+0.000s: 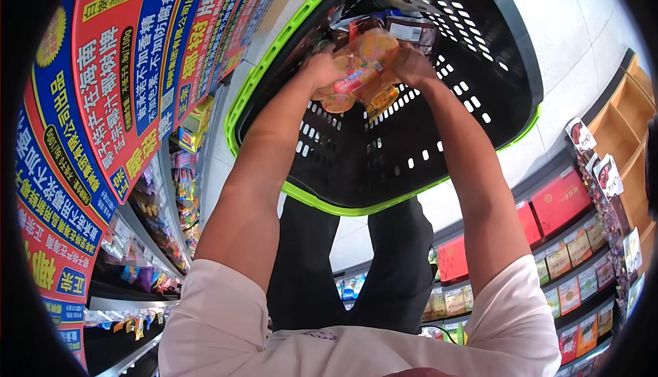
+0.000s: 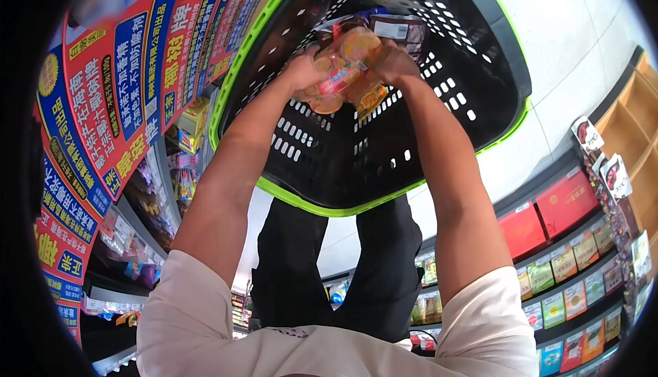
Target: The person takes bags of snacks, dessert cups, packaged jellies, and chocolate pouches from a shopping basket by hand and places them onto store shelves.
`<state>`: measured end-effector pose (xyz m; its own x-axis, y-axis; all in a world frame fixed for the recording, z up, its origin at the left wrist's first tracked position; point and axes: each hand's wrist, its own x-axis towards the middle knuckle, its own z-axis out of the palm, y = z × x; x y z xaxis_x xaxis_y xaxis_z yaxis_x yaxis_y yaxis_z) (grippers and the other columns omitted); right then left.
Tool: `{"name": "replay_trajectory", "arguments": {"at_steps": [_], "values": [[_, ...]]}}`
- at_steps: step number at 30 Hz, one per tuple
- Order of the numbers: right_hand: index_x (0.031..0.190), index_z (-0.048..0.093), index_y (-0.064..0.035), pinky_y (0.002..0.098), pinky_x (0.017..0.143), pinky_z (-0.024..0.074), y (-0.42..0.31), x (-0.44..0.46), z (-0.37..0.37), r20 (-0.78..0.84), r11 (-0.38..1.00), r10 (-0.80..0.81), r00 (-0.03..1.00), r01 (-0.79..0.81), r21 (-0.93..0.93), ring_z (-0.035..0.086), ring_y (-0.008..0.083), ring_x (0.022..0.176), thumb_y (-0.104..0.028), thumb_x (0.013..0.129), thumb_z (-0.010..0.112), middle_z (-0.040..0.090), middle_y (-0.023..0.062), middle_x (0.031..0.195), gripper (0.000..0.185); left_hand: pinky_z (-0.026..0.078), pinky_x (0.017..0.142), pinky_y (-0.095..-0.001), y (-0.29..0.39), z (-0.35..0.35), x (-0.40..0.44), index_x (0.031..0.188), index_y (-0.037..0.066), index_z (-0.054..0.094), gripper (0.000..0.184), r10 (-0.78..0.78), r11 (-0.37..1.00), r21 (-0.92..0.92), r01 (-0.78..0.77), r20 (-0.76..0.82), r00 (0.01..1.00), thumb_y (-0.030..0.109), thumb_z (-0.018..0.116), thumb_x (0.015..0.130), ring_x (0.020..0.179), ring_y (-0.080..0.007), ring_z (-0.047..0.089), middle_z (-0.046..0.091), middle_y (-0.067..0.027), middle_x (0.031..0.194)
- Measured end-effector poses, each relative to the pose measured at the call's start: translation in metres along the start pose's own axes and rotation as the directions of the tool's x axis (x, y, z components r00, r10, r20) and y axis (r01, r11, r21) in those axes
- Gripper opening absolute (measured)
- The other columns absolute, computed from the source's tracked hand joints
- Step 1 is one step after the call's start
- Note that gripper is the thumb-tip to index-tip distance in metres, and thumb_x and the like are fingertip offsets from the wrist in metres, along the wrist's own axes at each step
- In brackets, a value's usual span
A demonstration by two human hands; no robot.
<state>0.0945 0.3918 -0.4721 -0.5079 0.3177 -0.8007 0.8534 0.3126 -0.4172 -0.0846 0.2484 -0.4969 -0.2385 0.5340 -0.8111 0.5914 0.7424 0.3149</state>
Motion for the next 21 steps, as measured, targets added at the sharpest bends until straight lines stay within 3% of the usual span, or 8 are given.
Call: {"name": "replay_trajectory", "arguments": {"at_steps": [2,4,5,9,12,15,18,21], "values": [[0.127,0.044,-0.0159,0.037,0.097,0.0368,0.009,0.004,0.006,-0.028,0.999,-0.043,0.999,0.042,-0.033,0.043,0.0335,0.117,-0.039,0.068,0.062,0.043,0.0201,0.127,0.066,0.041,0.09,-0.0387,-0.01,0.012,0.005,0.119,0.007,0.048,0.069,0.038,0.999,0.014,-0.039,0.058,0.998,0.036,0.07,0.06,0.108,-0.0344,0.05,0.051,-0.0227,0.116],[0.129,0.042,-0.0185,0.0371,0.098,0.0361,0.017,0.007,0.012,0.05,0.982,0.095,0.994,-0.102,0.159,0.043,0.033,0.118,-0.04,0.07,0.062,0.043,0.0201,0.127,0.066,0.041,0.091,-0.0395,-0.009,0.011,-0.001,0.111,0.008,0.056,0.062,0.093,0.996,0.004,-0.094,0.144,0.985,0.036,0.07,0.058,0.102,-0.0346,0.052,0.053,-0.0207,0.109],[0.129,0.042,-0.0185,0.0371,0.098,0.0361,0.015,0.007,0.009,0.046,0.982,0.094,0.994,-0.1,0.16,0.043,0.033,0.118,-0.04,0.07,0.062,0.043,0.0201,0.127,0.066,0.041,0.091,-0.0395,-0.006,0.01,-0.005,0.111,0.008,0.056,0.062,0.094,0.995,0.006,-0.096,0.141,0.985,0.036,0.07,0.058,0.102,-0.0346,0.052,0.053,-0.0207,0.109],[0.128,0.043,-0.0155,0.0381,0.098,0.0359,0.004,-0.006,-0.004,0.104,0.99,0.104,0.989,-0.113,0.086,0.043,0.033,0.117,-0.043,0.072,0.062,0.048,0.0209,0.121,0.065,0.041,0.09,-0.0381,0.002,0.019,-0.012,0.112,0.007,0.055,0.061,0.09,0.993,0.078,-0.092,0.029,0.995,0.033,0.071,0.059,0.104,-0.0331,0.052,0.053,-0.0196,0.111],[0.117,0.052,-0.0104,0.0398,0.092,0.0408,-0.002,-0.009,-0.006,0.094,0.992,0.093,0.991,-0.084,-0.092,0.05,0.0342,0.109,-0.04,0.075,0.058,0.051,0.0216,0.116,0.052,0.041,0.09,-0.0385,0.004,0.021,-0.014,0.115,0.006,0.052,0.064,0.069,0.997,-0.031,-0.066,0.118,0.991,0.031,0.07,0.059,0.105,-0.0323,0.052,0.052,-0.0201,0.113],[0.114,0.053,-0.0094,0.0393,0.089,0.0433,0.002,-0.008,0.0,0.099,0.99,0.049,0.994,-0.036,-0.133,0.054,0.0331,0.104,-0.033,0.076,0.055,0.053,0.0208,0.113,0.045,0.042,0.089,-0.0383,0.012,0.013,-0.03,0.116,0.007,0.048,0.064,0.023,0.989,-0.146,0.016,0.259,0.966,0.031,0.069,0.061,0.105,-0.0315,0.053,0.054,-0.0207,0.112],[0.113,0.054,-0.0078,0.0385,0.087,0.0444,0.003,-0.016,0.001,0.051,0.991,0.029,0.998,-0.022,-0.135,0.056,0.0317,0.102,-0.026,0.075,0.053,0.055,0.0193,0.111,0.042,0.043,0.088,-0.0378,0.018,0.011,-0.039,0.117,0.007,0.046,0.061,0.114,0.989,-0.111,-0.097,0.167,0.979,0.028,0.069,0.064,0.104,-0.0308,0.054,0.056,-0.0196,0.109],[0.109,0.057,-0.0072,0.0382,0.086,0.0455,0.001,-0.021,0.001,0.065,0.983,0.05,0.997,-0.038,-0.178,0.056,0.0304,0.102,-0.024,0.075,0.051,0.057,0.0168,0.109,0.038,0.043,0.087,-0.0386,0.018,0.013,-0.04,0.116,0.008,0.045,0.058,0.185,0.982,-0.085,-0.169,0.252,0.95,0.023,0.069,0.065,0.104,-0.0313,0.054,0.056,-0.0177,0.109]]}}
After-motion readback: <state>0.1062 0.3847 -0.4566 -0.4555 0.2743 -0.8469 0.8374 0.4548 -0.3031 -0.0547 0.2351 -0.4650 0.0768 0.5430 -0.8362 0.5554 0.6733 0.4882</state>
